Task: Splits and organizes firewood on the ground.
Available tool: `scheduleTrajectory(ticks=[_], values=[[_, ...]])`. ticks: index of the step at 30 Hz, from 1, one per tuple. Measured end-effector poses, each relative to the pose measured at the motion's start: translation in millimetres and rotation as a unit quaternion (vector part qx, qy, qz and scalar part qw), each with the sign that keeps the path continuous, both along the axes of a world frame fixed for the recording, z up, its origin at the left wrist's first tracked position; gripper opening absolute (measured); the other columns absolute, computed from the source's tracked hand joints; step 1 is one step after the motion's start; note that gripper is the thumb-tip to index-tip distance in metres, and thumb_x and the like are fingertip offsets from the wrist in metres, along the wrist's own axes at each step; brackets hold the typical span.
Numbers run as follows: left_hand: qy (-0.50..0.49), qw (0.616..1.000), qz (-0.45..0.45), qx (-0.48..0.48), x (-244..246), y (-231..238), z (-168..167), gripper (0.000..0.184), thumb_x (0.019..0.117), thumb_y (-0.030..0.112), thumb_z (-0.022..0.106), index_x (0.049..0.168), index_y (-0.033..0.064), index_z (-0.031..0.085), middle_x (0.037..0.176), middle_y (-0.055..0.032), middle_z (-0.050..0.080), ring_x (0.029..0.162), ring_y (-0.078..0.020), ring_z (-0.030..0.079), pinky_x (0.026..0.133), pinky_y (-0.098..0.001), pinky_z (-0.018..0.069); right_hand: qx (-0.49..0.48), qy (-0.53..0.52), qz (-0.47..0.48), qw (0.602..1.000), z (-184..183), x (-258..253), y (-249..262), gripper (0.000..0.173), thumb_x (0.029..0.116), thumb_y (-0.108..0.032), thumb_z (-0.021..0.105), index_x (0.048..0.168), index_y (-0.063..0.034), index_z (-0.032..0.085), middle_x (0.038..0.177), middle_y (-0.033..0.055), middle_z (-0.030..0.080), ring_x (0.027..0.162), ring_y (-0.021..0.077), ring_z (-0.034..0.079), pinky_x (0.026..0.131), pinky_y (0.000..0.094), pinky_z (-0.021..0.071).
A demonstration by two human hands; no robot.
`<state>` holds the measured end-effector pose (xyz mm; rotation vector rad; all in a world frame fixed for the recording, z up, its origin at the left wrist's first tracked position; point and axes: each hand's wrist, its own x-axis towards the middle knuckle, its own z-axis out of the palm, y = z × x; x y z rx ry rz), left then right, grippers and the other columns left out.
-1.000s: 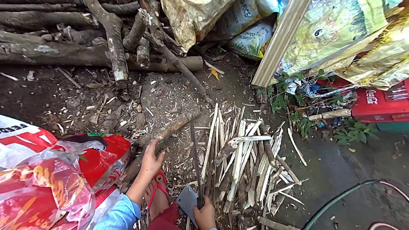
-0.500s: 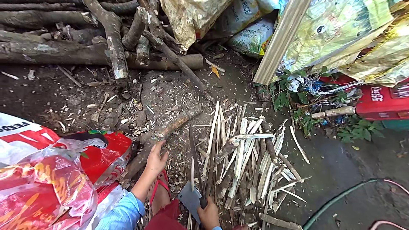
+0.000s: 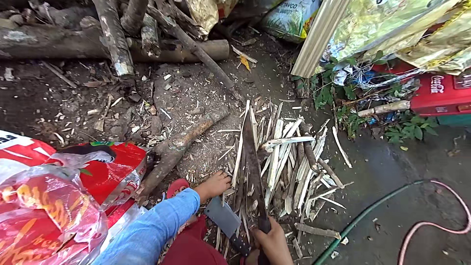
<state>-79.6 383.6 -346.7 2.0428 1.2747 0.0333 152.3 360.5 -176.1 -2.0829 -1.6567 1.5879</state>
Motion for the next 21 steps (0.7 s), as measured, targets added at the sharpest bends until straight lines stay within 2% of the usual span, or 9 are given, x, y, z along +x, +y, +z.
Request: scheduleTrajectory(ticks=[3, 5, 9, 11, 13, 17, 18, 19, 21], values=[[0.016, 0.999, -0.024, 0.027, -5, 3, -7, 0.026, 0.1021, -0.005, 0.047, 0.117, -0.0087, 0.067, 0.133, -0.026, 0.061, 0.137, -0.0451, 0.049, 0.118, -0.0612, 0.0312, 0.004, 0.009, -0.019, 1.0, 22, 12, -2, 0.035, 0.0744, 0.001, 0.071, 0.107, 0.0059, 0.061, 0.065, 0.0064, 0.062, 0.051, 0.0147, 0.061, 0.055, 0.0345, 0.0563], [0.002, 0.999, 0.002, 0.034, -13, 1, -2, 0.027, 0.1032, -0.004, 0.046, 0.121, -0.0075, 0.066, 0.134, -0.0263, 0.062, 0.137, -0.0449, 0.05, 0.118, -0.0604, 0.0319, 0.01, 0.007, -0.018, 1.0, 23, 16, -5, 0.037, 0.0746, 0.001, 0.071, 0.109, 0.0068, 0.06, 0.067, 0.0067, 0.063, 0.052, 0.0147, 0.062, 0.056, 0.0347, 0.0568], [-0.091, 0.977, 0.194, 0.007, -33, -7, 25, 0.029, 0.1066, 0.006, 0.049, 0.128, -0.0076, 0.063, 0.131, -0.0273, 0.065, 0.129, -0.0433, 0.059, 0.114, -0.0562, 0.0408, 0.002, 0.007, -0.016, 1.0, 14, 11, -9, 0.033, 0.0739, 0.003, 0.069, 0.106, 0.0069, 0.06, 0.065, 0.0062, 0.062, 0.052, 0.0145, 0.061, 0.056, 0.0346, 0.0558], [-0.161, 0.929, 0.331, -0.046, -45, -6, 37, 0.034, 0.1068, 0.01, 0.052, 0.134, -0.0081, 0.059, 0.131, -0.0276, 0.064, 0.125, -0.0397, 0.062, 0.112, -0.0521, 0.045, -0.02, 0.011, -0.011, 1.0, 10, 7, -11, 0.033, 0.0757, 0.003, 0.068, 0.107, 0.0073, 0.059, 0.065, 0.0068, 0.062, 0.053, 0.0152, 0.062, 0.056, 0.0351, 0.0565], [-0.246, 0.858, 0.445, -0.072, -55, -3, 35, 0.037, 0.1048, 0.007, 0.053, 0.138, -0.0083, 0.054, 0.128, -0.0256, 0.065, 0.118, -0.0323, 0.066, 0.107, -0.0449, 0.0497, -0.029, 0.012, 0.0, 1.0, 6, 5, -13, 0.032, 0.0762, 0.002, 0.068, 0.107, 0.0082, 0.059, 0.067, 0.0079, 0.063, 0.053, 0.0158, 0.063, 0.057, 0.0364, 0.0574], [-0.4, 0.708, 0.561, -0.156, -65, 19, 32, 0.037, 0.1014, -0.004, 0.048, 0.138, -0.0079, 0.046, 0.116, -0.016, 0.06, 0.098, -0.0167, 0.062, 0.09, -0.0328, 0.0526, -0.038, 0.002, 0.019, 0.999, 2, 2, -14, 0.033, 0.0763, 0.001, 0.07, 0.106, 0.009, 0.059, 0.071, 0.0097, 0.062, 0.057, 0.0167, 0.062, 0.06, 0.038, 0.0562], [-0.409, 0.693, 0.569, -0.169, -66, 27, 30, 0.037, 0.1009, -0.004, 0.048, 0.138, -0.0073, 0.045, 0.113, -0.0147, 0.059, 0.093, -0.016, 0.062, 0.086, -0.0322, 0.0534, -0.038, 0.001, 0.021, 0.999, 1, 2, -14, 0.034, 0.0761, 0.001, 0.071, 0.107, 0.0096, 0.059, 0.072, 0.0106, 0.063, 0.058, 0.0173, 0.062, 0.061, 0.0388, 0.0564], [-0.399, 0.695, 0.571, -0.178, -67, 35, 28, 0.038, 0.1006, -0.004, 0.05, 0.138, -0.0066, 0.046, 0.113, -0.0148, 0.057, 0.091, -0.0167, 0.061, 0.083, -0.0326, 0.0536, -0.038, 0.002, 0.021, 0.999, 0, 2, -14, 0.035, 0.076, 0.001, 0.071, 0.108, 0.0101, 0.06, 0.074, 0.0113, 0.063, 0.059, 0.0176, 0.062, 0.062, 0.0391, 0.0564], [-0.317, 0.742, 0.563, -0.181, -66, 54, 23, 0.042, 0.0988, 0.002, 0.058, 0.139, -0.0049, 0.049, 0.119, -0.0204, 0.059, 0.097, -0.0247, 0.061, 0.088, -0.0399, 0.0523, -0.037, 0.002, 0.02, 0.999, -1, 3, -14, 0.036, 0.0764, 0.0, 0.072, 0.109, 0.0101, 0.06, 0.074, 0.0109, 0.063, 0.058, 0.0169, 0.062, 0.062, 0.0383, 0.0566]])
